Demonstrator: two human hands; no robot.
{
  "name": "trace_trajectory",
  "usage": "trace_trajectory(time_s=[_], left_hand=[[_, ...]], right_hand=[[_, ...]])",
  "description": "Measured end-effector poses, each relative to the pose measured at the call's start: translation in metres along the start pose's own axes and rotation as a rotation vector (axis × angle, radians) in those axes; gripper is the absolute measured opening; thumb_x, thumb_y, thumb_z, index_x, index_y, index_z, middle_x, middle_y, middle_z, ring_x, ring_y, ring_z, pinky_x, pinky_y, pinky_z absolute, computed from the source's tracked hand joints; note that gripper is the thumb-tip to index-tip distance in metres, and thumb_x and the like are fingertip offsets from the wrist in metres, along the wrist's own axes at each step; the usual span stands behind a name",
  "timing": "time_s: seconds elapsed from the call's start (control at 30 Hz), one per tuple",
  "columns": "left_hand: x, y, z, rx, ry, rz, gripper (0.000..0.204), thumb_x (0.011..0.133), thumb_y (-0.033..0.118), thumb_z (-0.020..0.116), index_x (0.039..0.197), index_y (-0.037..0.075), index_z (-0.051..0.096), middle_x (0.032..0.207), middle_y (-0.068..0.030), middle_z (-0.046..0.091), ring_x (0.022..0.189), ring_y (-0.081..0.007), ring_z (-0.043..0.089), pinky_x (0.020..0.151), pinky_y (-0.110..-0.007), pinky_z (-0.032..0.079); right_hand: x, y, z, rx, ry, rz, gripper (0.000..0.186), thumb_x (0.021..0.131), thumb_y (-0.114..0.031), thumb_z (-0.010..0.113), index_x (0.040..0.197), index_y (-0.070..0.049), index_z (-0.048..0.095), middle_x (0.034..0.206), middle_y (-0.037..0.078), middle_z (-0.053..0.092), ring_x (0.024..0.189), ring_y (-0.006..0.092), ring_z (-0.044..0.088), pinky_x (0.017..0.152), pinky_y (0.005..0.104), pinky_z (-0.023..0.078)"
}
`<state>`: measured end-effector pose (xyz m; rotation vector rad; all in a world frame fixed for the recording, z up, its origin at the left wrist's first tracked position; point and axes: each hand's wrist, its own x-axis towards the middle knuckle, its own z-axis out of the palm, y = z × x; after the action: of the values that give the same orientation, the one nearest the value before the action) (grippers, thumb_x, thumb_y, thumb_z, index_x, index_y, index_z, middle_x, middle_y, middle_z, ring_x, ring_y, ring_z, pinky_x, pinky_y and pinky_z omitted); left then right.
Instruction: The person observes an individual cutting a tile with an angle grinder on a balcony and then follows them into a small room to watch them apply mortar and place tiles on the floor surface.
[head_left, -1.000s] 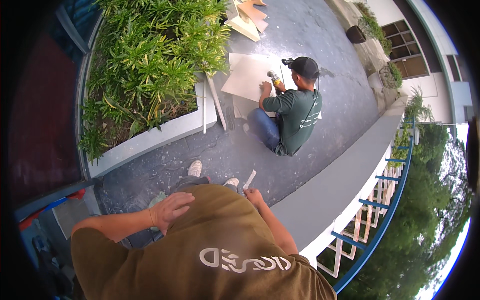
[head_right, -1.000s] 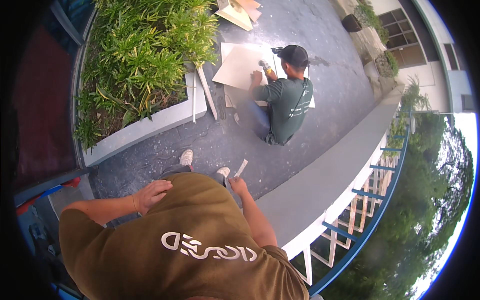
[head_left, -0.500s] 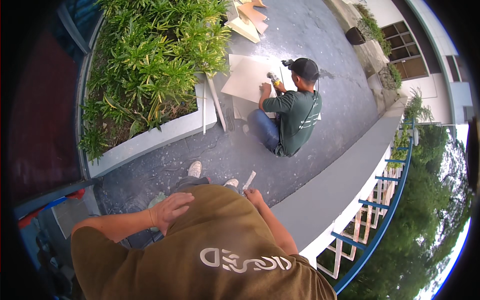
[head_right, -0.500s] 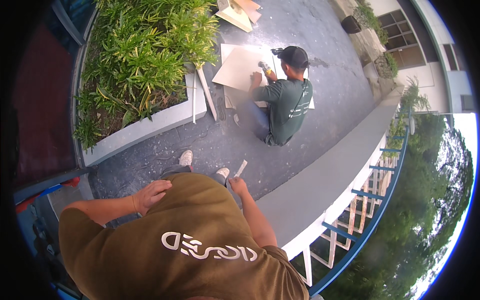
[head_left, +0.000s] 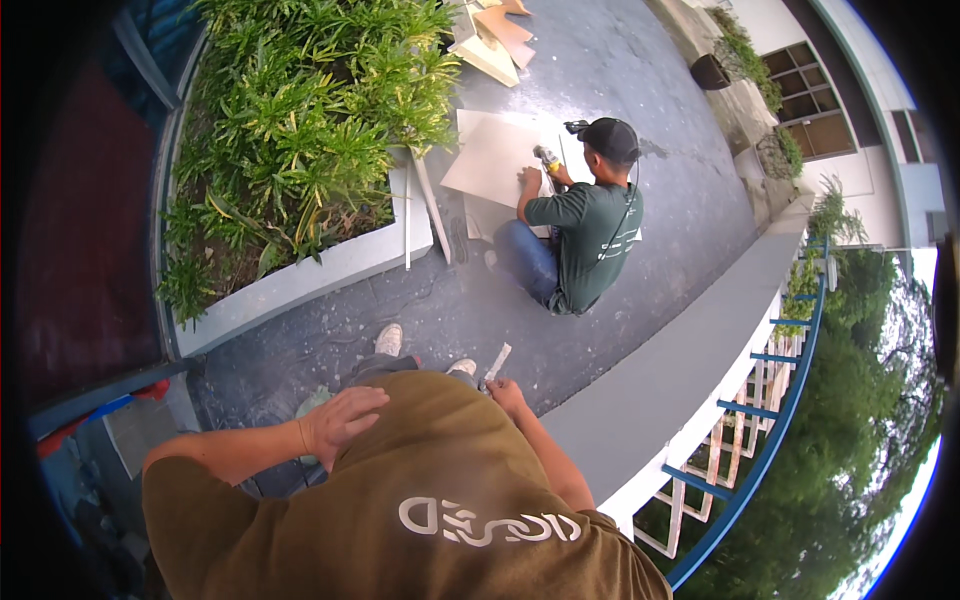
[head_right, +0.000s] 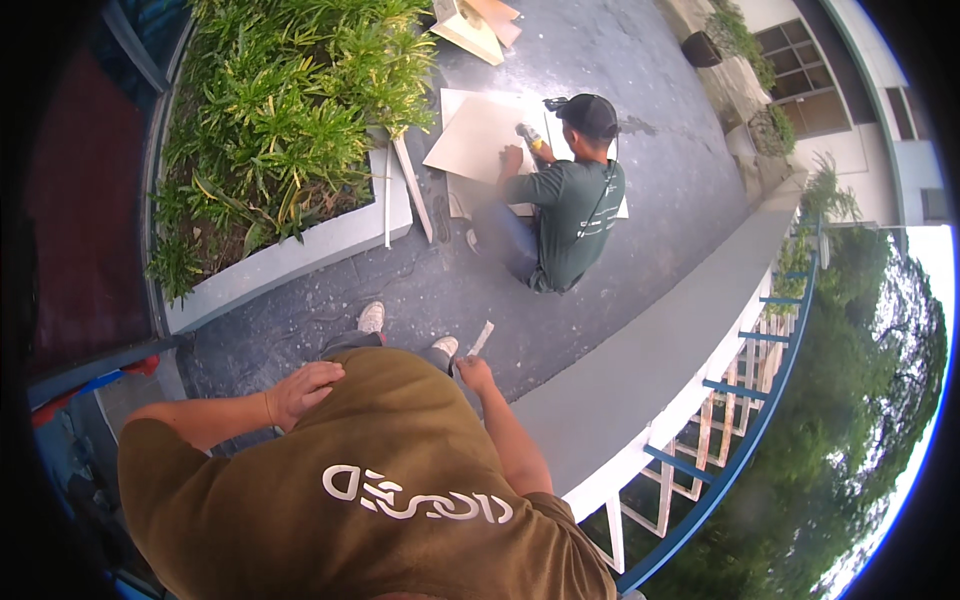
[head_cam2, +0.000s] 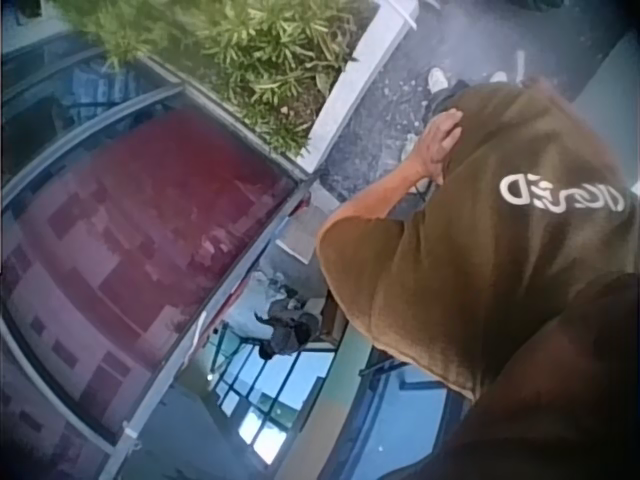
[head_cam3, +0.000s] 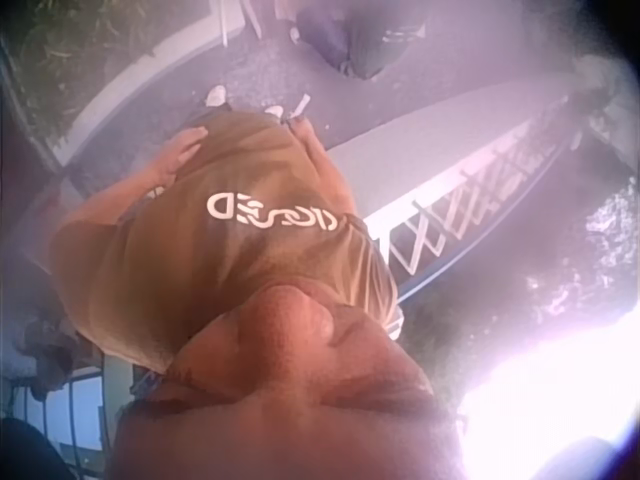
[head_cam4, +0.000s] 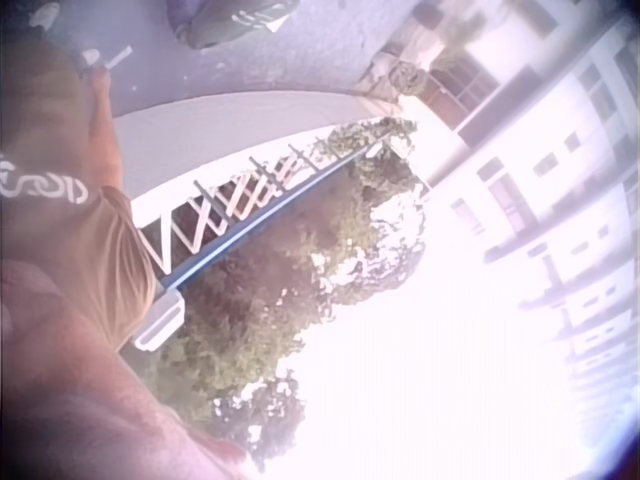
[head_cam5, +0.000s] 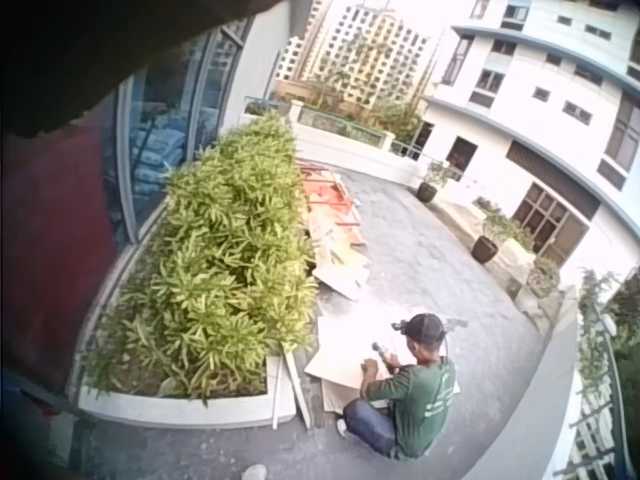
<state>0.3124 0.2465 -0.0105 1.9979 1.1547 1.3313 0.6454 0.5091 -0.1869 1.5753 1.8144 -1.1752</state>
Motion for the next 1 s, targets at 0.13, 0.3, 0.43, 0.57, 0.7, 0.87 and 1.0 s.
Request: trace_trajectory(time_s=[0.13, 0.3, 0.43, 0.57, 0.7, 0.87, 1.0], left_hand=[[-0.001, 0.001, -0.001, 0.001, -0.009, 0.0, 0.065, 0.081, 0.038, 0.054, 0.13, 0.003, 0.031, 0.127, -0.0294, 0.04, 0.112, -0.0447, 0.047, 0.091, -0.055, 0.04], [-0.004, 0.0, 0.0, 0.004, -0.008, -0.005, 0.065, 0.081, 0.039, 0.055, 0.13, 0.002, 0.032, 0.127, -0.0294, 0.04, 0.112, -0.0445, 0.046, 0.091, -0.055, 0.04], [-0.002, 0.002, -0.001, 0.006, 0.002, -0.004, 0.064, 0.081, 0.037, 0.055, 0.129, 0.003, 0.032, 0.127, -0.0294, 0.04, 0.112, -0.0443, 0.047, 0.091, -0.055, 0.041], [-0.003, 0.0, -0.001, 0.005, 0.0, 0.0, 0.064, 0.081, 0.037, 0.055, 0.13, 0.003, 0.032, 0.126, -0.0295, 0.04, 0.112, -0.0444, 0.047, 0.091, -0.056, 0.041], [-0.004, 0.001, -0.001, 0.01, 0.003, -0.001, 0.065, 0.081, 0.038, 0.055, 0.13, 0.003, 0.031, 0.126, -0.0296, 0.04, 0.112, -0.0445, 0.047, 0.091, -0.056, 0.04], [-0.004, 0.001, -0.002, 0.006, 0.002, 0.004, 0.067, 0.081, 0.042, 0.053, 0.131, 0.003, 0.031, 0.127, -0.0298, 0.04, 0.112, -0.0448, 0.047, 0.091, -0.056, 0.04], [-0.003, 0.001, -0.002, -0.004, 0.006, 0.009, 0.068, 0.081, 0.044, 0.053, 0.131, 0.003, 0.031, 0.127, -0.0299, 0.04, 0.113, -0.0448, 0.047, 0.092, -0.055, 0.04]], right_hand=[[0.002, 0.005, 0.005, -0.003, 0.066, -0.063, 0.045, 0.083, -0.042, 0.056, 0.095, 0.001, 0.061, 0.096, 0.024, 0.063, 0.097, 0.0399, 0.059, 0.081, 0.0436, 0.046], [0.003, 0.003, 0.005, -0.007, 0.058, -0.07, 0.045, 0.082, -0.042, 0.056, 0.095, 0.001, 0.061, 0.097, 0.025, 0.063, 0.098, 0.0399, 0.058, 0.083, 0.0435, 0.046], [0.011, 0.009, 0.009, -0.008, 0.067, -0.062, 0.046, 0.081, -0.043, 0.056, 0.096, 0.001, 0.062, 0.097, 0.025, 0.063, 0.099, 0.0396, 0.058, 0.083, 0.0433, 0.046], [0.015, 0.011, 0.011, -0.008, 0.048, -0.047, 0.049, 0.081, -0.045, 0.056, 0.098, 0.001, 0.062, 0.098, 0.025, 0.063, 0.099, 0.0394, 0.058, 0.084, 0.0433, 0.046], [0.012, 0.01, 0.01, -0.001, 0.035, -0.038, 0.051, 0.081, -0.046, 0.056, 0.099, 0.001, 0.062, 0.099, 0.025, 0.063, 0.101, 0.0392, 0.058, 0.085, 0.0432, 0.046], [0.008, 0.007, 0.009, -0.036, 0.051, -0.038, 0.052, 0.082, -0.045, 0.056, 0.103, 0.001, 0.061, 0.103, 0.025, 0.062, 0.104, 0.0394, 0.056, 0.087, 0.0425, 0.045], [0.005, 0.003, 0.007, -0.041, 0.051, -0.045, 0.051, 0.082, -0.045, 0.056, 0.103, 0.001, 0.061, 0.105, 0.025, 0.061, 0.105, 0.0396, 0.056, 0.088, 0.0427, 0.045]])
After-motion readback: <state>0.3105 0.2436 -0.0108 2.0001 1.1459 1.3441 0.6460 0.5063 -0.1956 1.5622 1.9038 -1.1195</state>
